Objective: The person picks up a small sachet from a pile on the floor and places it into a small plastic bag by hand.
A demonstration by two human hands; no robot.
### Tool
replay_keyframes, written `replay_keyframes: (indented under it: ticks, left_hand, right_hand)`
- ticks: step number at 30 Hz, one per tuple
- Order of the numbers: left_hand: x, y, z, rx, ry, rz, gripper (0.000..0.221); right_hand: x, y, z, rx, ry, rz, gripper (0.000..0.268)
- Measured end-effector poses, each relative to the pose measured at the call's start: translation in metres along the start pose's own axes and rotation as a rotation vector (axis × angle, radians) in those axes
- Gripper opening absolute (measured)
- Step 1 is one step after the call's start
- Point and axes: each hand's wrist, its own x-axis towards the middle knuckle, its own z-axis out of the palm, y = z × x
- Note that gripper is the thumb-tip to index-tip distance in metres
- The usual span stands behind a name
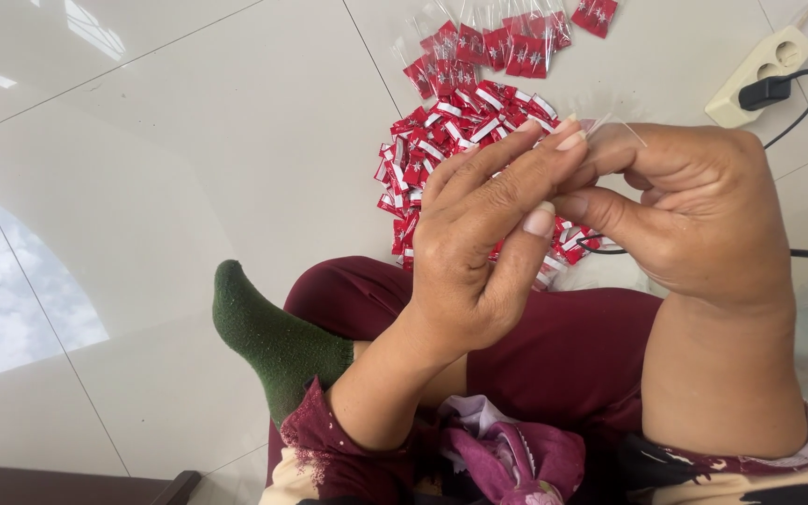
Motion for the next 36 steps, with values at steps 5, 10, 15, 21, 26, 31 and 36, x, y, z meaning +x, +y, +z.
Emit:
replay_keyframes:
  ticks: [5, 10, 15, 21, 26, 31, 36]
  left_hand:
    - [0.000, 0.001, 0.000, 0.001, -0.002, -0.002, 0.036]
    - [0.001, 0.001, -0.001, -0.004, -0.006, -0.007, 0.034]
    - [0.000, -0.001, 0.000, 0.008, -0.002, 0.000, 0.033]
    - [0.002, -0.002, -0.001, -0.001, 0.002, 0.036, 0.033]
    - [0.002, -0.001, -0.001, 0.012, 0.011, 0.023, 0.033]
    - [0.002, -0.001, -0.001, 0.018, 0.017, 0.020, 0.033]
    - [0.003, 0.002, -0.003, 0.018, 0.007, 0.037, 0.033]
  right_hand:
    - [0.001, 0.000, 0.000, 0.002, -0.007, -0.005, 0.012]
    - [0.002, 0.001, 0.000, 0.024, -0.011, -0.001, 0.011]
    - [0.001, 0.002, 0.001, 0.025, -0.001, 0.006, 0.012]
    - [-0.004, 0.012, -0.003, 0.023, -0.011, 0.025, 0.021]
    - [-0.014, 0.030, -0.006, 0.089, -0.029, -0.002, 0.036]
    - [-0.014, 0.033, -0.006, 0.093, 0.003, -0.001, 0.044]
    - [-0.003, 0.012, -0.002, 0.027, -0.003, -0.021, 0.014]
